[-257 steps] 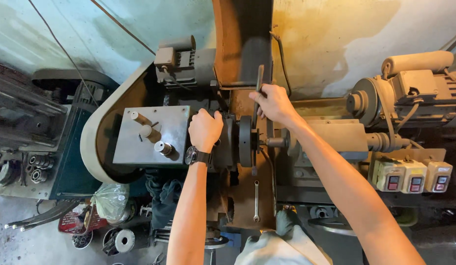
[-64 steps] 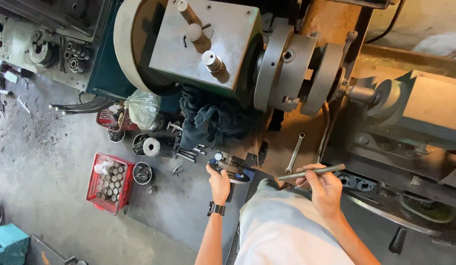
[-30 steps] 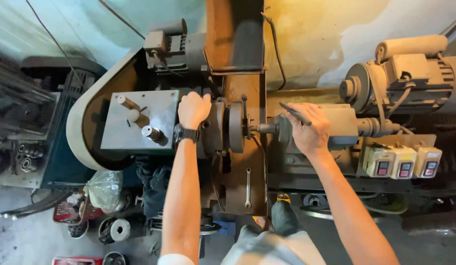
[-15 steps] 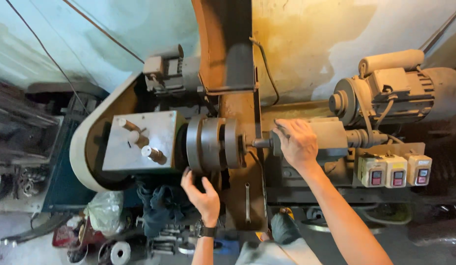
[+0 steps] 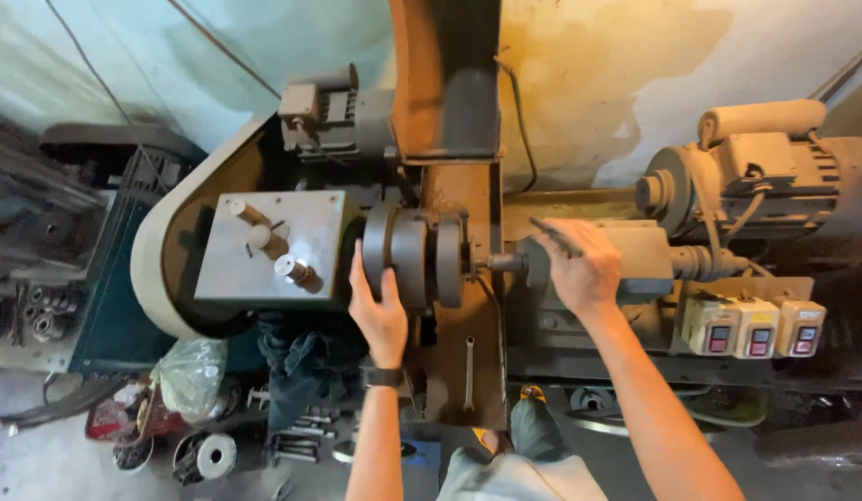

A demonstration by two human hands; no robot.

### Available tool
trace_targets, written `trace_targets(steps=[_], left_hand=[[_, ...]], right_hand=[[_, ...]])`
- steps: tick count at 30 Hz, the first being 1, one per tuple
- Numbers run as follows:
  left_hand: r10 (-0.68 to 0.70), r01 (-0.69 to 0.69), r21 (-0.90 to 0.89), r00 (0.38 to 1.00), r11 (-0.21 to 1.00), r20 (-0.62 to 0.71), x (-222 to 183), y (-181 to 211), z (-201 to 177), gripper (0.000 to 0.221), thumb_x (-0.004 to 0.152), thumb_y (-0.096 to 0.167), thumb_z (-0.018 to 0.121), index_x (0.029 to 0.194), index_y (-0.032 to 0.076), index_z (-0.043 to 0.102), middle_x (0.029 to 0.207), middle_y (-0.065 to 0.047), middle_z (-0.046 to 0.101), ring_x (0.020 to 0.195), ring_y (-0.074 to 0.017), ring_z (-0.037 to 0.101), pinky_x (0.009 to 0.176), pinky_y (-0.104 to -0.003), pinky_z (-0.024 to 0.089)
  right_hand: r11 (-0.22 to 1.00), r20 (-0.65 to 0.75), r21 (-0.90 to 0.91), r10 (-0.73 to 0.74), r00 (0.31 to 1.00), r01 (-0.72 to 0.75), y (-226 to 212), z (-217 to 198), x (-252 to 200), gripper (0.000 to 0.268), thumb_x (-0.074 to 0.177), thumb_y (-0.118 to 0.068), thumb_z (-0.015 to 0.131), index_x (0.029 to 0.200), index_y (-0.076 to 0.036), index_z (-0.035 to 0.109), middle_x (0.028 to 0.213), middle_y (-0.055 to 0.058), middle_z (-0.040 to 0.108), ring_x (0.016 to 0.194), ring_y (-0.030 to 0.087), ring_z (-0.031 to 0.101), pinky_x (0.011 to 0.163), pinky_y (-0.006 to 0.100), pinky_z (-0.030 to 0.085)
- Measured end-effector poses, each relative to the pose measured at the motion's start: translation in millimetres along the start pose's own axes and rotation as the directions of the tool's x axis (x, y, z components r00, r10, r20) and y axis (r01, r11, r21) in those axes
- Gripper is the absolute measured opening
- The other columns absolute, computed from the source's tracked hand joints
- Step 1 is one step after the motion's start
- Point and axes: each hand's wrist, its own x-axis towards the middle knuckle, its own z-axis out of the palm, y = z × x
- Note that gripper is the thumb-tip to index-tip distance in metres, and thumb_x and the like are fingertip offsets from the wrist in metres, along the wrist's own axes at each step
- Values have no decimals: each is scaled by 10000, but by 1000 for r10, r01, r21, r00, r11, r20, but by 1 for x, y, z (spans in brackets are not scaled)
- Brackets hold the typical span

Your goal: Using a lathe to machine or adjust a metal component in a workshop environment.

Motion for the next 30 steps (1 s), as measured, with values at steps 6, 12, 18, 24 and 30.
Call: trace_targets(steps=[6, 12, 18, 24, 30], left_hand=[[-291, 287, 54, 951, 956, 106, -132, -66, -54, 348, 1043, 82, 525, 1379, 14, 589, 1221, -234, 699, 1117, -402, 679, 917, -471, 587], [-511, 526, 402, 846, 750, -152, -236, -116, -167, 329, 951, 131, 634, 1258, 13, 629, 1141, -151, 706, 985, -329, 675, 858, -395, 525], [-924, 880, 315, 381, 356, -20, -241, -136, -152, 707, 958, 531, 495, 1414, -3, 410, 1001, -309, 731, 888, -510, 702, 781, -540, 539], [-869, 849, 259, 491, 461, -63, -266, -166, -119, 626, 927, 268, 560, 1389, -55, 288, 818, -286, 719, 719, -478, 690, 685, -528, 535], [-950, 948, 62, 312, 312, 22, -248, -162, -128, 442, 946, 220, 512, 1234, -65, 335, 688, -197, 673, 417, -246, 575, 364, -354, 443]], right_hand=[[490, 232, 690, 548, 804, -533, -36, -47, -47, 141, 1091, -25, 604, 1209, 32, 659, 1134, 125, 695, 971, 179, 681, 927, 272, 578], [200, 570, 600, 573, 589, -775, -96, -76, -178, 193, 1065, -10, 506, 1224, 27, 609, 1122, 206, 700, 817, 221, 670, 838, 314, 598], [208, 836, 446, 252, 488, -871, -142, -64, -200, 269, 934, 59, 623, 1201, 54, 655, 1080, 167, 730, 876, 205, 711, 829, 293, 626], [415, 856, 415, 124, 503, -810, -153, -57, -181, 220, 872, -48, 712, 1081, 17, 736, 1048, 101, 774, 814, 170, 712, 752, 263, 576], [404, 865, 388, 150, 479, -828, -152, -60, -180, 197, 879, -31, 713, 1065, 29, 742, 1020, 82, 777, 792, 161, 717, 721, 254, 560]])
